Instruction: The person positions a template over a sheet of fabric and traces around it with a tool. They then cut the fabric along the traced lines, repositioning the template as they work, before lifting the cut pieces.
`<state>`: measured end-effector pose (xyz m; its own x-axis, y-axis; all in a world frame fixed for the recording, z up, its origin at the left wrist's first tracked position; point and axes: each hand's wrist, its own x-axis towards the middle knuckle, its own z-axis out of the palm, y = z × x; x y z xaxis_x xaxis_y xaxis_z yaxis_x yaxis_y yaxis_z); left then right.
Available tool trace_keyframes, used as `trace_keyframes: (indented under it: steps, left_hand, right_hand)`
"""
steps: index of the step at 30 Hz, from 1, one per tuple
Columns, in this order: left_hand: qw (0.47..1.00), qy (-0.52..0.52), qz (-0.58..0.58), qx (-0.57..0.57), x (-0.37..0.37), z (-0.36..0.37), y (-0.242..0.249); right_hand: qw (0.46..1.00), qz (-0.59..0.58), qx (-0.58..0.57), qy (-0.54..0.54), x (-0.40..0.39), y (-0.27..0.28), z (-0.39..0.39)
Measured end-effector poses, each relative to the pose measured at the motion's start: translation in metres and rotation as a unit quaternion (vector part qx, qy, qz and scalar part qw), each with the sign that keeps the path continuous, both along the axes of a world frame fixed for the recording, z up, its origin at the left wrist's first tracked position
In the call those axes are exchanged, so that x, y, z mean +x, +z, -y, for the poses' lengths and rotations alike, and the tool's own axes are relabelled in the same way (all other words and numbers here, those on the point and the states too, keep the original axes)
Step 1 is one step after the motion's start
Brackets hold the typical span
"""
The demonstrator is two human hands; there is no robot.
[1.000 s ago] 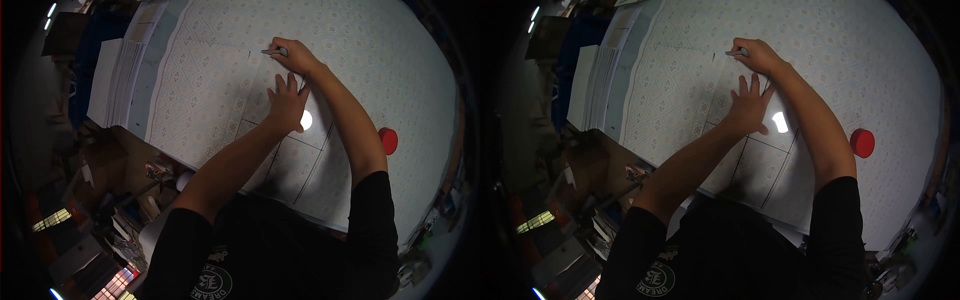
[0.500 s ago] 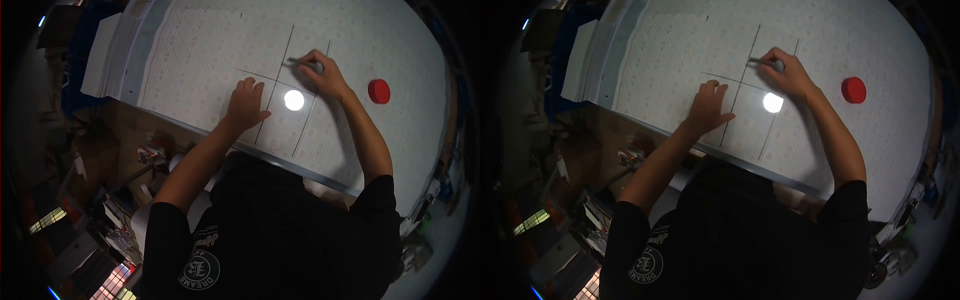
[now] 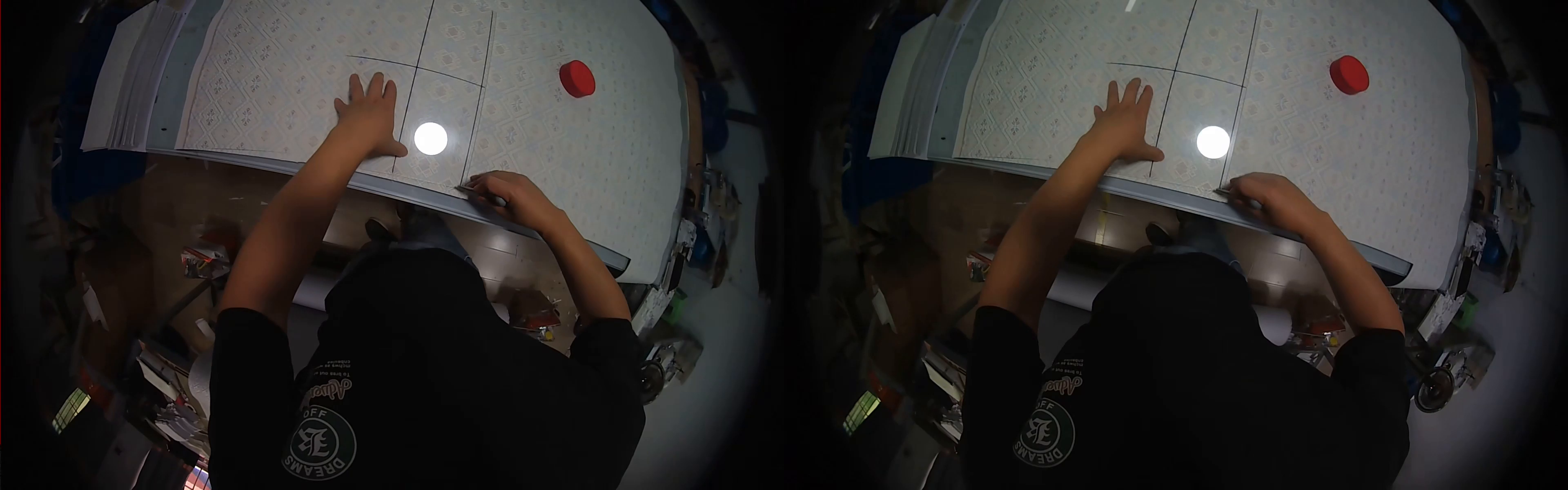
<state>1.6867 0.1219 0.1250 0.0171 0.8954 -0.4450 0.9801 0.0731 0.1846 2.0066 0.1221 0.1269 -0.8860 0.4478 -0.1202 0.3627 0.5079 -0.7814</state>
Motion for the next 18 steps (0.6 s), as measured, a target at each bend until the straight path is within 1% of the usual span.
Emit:
trace_keyframes:
  steps: [5,7,10,14,16,18]
  left_hand:
    - [1.000,0.004,-0.008,0.008,0.001,-0.002,-0.003]
    - [1.000,0.008,-0.007,0.005,0.002,-0.002,0.001]
    - [1.000,0.009,-0.007,0.003,0.002,-0.003,0.004]
    - [1.000,0.003,-0.008,0.013,0.001,-0.003,0.002]
    - [1.000,0.002,-0.011,0.019,0.001,-0.002,0.000]
    - [1.000,-0.001,-0.013,0.024,0.001,-0.002,0.000]
  right_hand:
    - [0.999,0.050,0.015,0.009,0.001,0.005,0.004]
    - [0.995,0.079,0.045,0.026,-0.001,0.006,0.006]
    - [0.994,0.099,0.043,0.022,-0.006,0.016,0.008]
    - [0.994,0.100,0.052,0.017,-0.004,0.013,0.007]
    - [0.990,0.127,0.054,0.021,-0.003,0.014,0.006]
    - [0.990,0.127,0.058,0.021,-0.003,0.012,0.005]
